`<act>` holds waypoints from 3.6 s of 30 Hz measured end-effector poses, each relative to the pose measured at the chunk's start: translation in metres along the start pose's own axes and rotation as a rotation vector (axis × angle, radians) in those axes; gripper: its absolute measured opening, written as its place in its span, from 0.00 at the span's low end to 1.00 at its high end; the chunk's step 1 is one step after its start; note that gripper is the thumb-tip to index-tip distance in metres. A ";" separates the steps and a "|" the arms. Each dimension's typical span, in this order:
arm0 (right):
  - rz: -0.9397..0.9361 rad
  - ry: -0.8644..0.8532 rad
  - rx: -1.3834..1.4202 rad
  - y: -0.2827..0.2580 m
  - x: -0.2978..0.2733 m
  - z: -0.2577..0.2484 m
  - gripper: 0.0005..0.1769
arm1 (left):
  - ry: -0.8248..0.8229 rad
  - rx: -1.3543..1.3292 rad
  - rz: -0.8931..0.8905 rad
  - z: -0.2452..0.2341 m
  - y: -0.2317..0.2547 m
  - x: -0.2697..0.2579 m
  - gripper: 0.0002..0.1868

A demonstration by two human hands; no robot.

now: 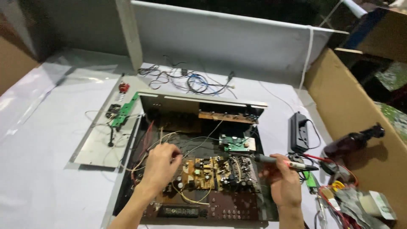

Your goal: Soldering components on a circuit board inside an open electronic device

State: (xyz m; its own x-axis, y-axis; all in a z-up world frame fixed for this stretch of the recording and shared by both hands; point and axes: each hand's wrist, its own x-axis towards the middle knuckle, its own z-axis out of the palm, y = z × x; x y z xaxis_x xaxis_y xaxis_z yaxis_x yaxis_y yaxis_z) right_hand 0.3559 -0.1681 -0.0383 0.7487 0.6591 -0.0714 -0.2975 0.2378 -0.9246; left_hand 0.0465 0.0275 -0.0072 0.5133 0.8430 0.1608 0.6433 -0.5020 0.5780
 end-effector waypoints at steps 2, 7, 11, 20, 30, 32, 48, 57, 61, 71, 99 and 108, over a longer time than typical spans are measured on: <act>-0.051 -0.111 0.049 0.011 0.004 0.016 0.12 | -0.121 -0.061 -0.082 -0.002 0.013 -0.006 0.04; 0.000 -0.097 -0.051 0.019 0.002 0.033 0.13 | -0.346 0.051 -0.091 -0.010 0.067 -0.026 0.05; -0.045 -0.033 -0.147 0.036 0.002 0.030 0.11 | -0.482 0.294 0.095 0.022 0.081 -0.047 0.17; -0.096 0.168 -0.065 0.036 -0.013 0.026 0.08 | -0.252 0.285 0.305 0.073 0.050 -0.050 0.13; -0.229 0.235 -0.038 0.022 -0.010 0.020 0.13 | -0.375 0.164 -0.055 -0.002 0.073 0.000 0.08; -0.201 0.244 -0.037 0.032 -0.007 0.020 0.12 | -0.060 0.176 0.058 -0.005 0.033 0.012 0.08; 0.045 -0.105 -0.007 0.050 -0.032 0.085 0.03 | -0.322 0.161 -0.138 -0.026 0.023 0.004 0.06; -0.098 -0.049 -0.319 0.071 -0.034 0.094 0.08 | -0.350 0.153 -0.184 -0.036 0.024 -0.029 0.11; -0.114 -0.055 -0.279 0.072 -0.033 0.092 0.07 | -0.480 0.068 -0.246 -0.036 0.026 -0.030 0.10; -0.074 -0.132 -0.250 0.069 -0.029 0.095 0.08 | -0.173 0.327 -0.186 0.017 -0.026 0.023 0.13; 0.032 -0.124 -0.257 0.071 -0.042 0.117 0.07 | -0.117 -0.185 -0.371 0.013 -0.011 0.017 0.07; 0.006 -0.145 -0.275 0.070 -0.041 0.118 0.07 | -0.074 -0.184 -0.322 0.018 -0.018 0.018 0.07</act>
State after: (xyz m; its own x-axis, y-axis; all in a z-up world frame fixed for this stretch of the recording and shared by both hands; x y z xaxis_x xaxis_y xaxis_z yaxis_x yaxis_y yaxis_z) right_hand 0.2343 -0.0940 -0.0560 0.6491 0.7596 -0.0411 -0.1155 0.0451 -0.9923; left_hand 0.0541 0.0482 -0.0293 0.3454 0.9323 -0.1074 0.6694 -0.1645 0.7245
